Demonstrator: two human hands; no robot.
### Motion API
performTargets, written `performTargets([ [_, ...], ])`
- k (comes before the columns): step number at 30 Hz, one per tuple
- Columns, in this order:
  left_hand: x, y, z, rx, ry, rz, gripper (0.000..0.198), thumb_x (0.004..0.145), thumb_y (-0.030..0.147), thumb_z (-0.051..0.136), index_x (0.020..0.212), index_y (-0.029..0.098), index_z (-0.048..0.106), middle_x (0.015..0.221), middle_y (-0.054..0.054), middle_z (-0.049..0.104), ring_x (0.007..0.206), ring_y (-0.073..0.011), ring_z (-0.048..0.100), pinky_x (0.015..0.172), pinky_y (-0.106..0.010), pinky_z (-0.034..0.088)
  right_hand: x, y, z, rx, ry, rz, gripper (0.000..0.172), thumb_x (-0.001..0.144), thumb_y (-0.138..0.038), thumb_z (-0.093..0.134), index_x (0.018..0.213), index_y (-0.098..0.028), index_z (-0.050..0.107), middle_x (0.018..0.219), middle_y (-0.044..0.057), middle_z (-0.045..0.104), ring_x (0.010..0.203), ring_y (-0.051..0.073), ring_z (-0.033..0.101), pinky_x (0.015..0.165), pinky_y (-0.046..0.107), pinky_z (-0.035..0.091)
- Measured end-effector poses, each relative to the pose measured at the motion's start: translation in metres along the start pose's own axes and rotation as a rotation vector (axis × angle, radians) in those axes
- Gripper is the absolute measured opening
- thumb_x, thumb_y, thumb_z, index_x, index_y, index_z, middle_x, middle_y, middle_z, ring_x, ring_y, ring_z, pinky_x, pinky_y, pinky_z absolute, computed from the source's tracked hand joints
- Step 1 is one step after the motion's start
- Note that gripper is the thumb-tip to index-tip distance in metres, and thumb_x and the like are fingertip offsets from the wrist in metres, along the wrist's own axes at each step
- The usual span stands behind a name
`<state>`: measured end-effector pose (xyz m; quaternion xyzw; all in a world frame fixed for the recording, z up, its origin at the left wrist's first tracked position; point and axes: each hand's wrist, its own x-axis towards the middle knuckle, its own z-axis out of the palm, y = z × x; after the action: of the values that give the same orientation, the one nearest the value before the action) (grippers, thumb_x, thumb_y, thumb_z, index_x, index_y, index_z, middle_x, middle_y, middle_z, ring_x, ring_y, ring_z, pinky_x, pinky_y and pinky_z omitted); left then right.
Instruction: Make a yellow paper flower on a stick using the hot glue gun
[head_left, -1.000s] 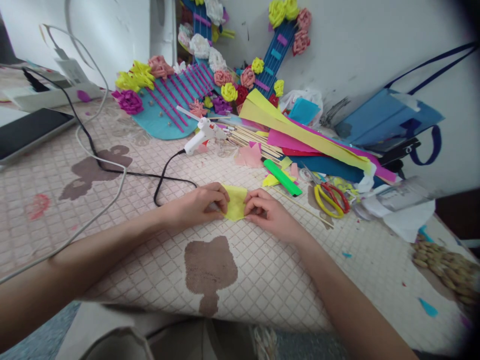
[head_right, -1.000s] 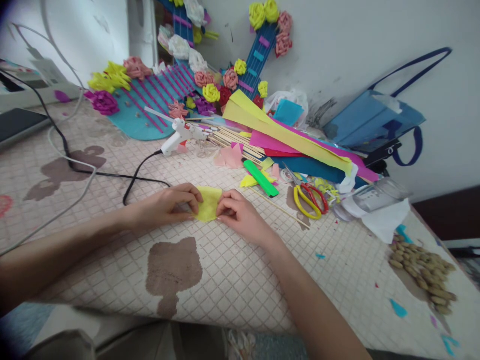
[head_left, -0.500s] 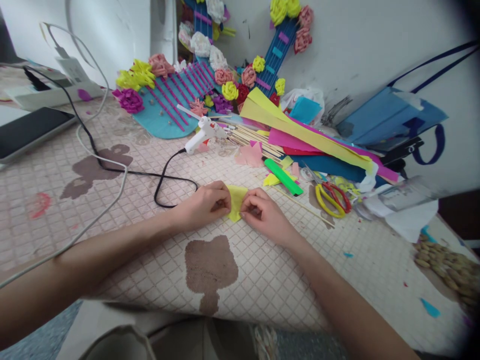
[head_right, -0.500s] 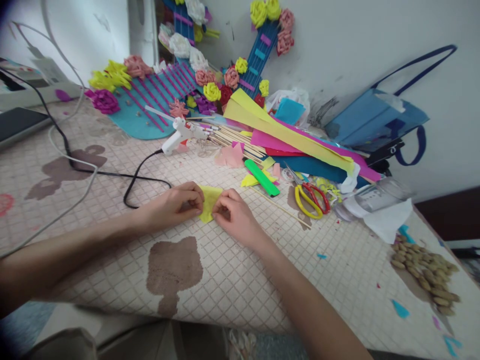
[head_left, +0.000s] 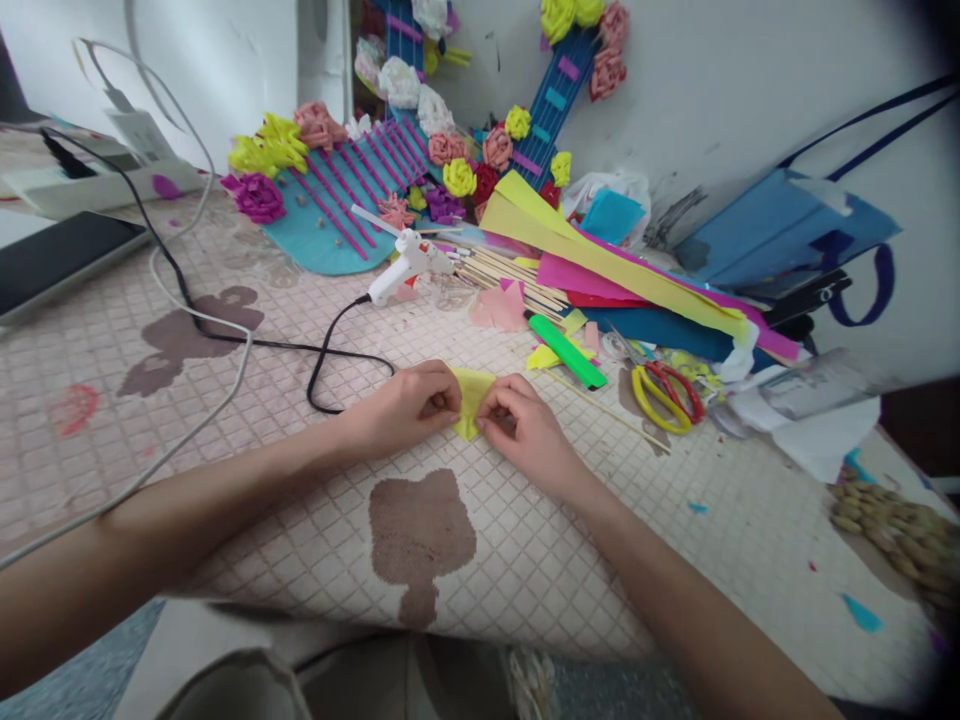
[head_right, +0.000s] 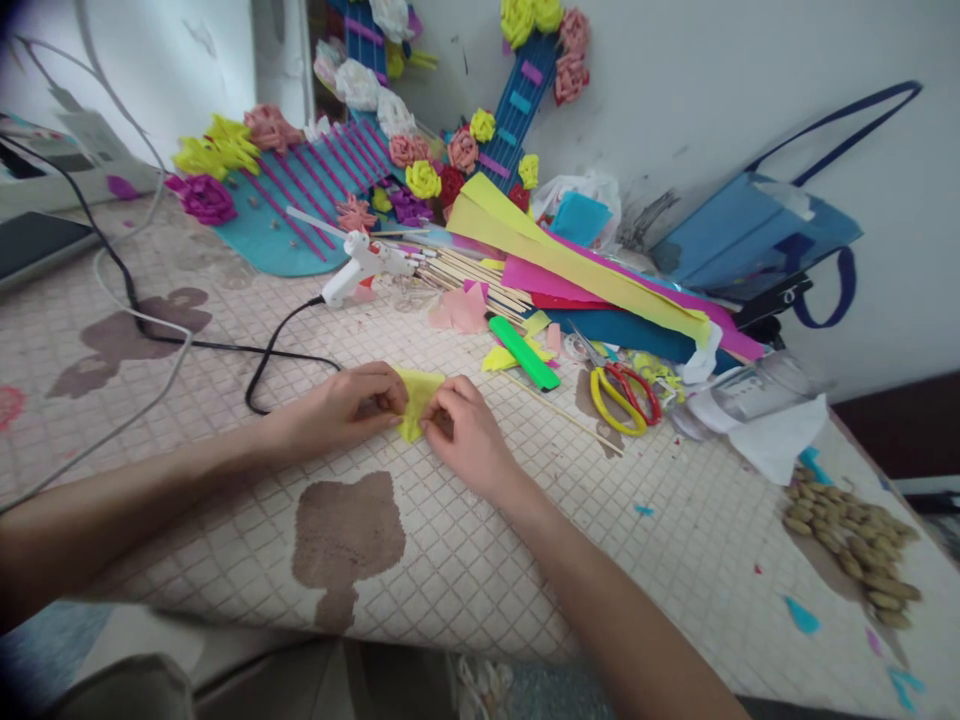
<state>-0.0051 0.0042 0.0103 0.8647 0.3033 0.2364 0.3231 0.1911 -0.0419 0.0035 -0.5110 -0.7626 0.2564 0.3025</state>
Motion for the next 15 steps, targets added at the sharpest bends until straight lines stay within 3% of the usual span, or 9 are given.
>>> performTargets([
  [15, 0.001, 0.001, 0.010, 0.084, 0.070, 0.011, 0.006, 0.077, 0.010, 0.055, 0.074, 0.014, 0.059, 0.082, -0.003, 0.052, 0.073, -0.0127, 0.051, 0.064, -0.024, 0.043, 0.000, -0.001, 0.003, -0.032, 0.030, -0.014, 0.014, 0.077, -0.007, 0.054, 0.077, -0.020, 0.054, 0.089, 0.002, 0.049, 0.087, 0.016, 0.052, 0.075, 0.030, 0.045],
])
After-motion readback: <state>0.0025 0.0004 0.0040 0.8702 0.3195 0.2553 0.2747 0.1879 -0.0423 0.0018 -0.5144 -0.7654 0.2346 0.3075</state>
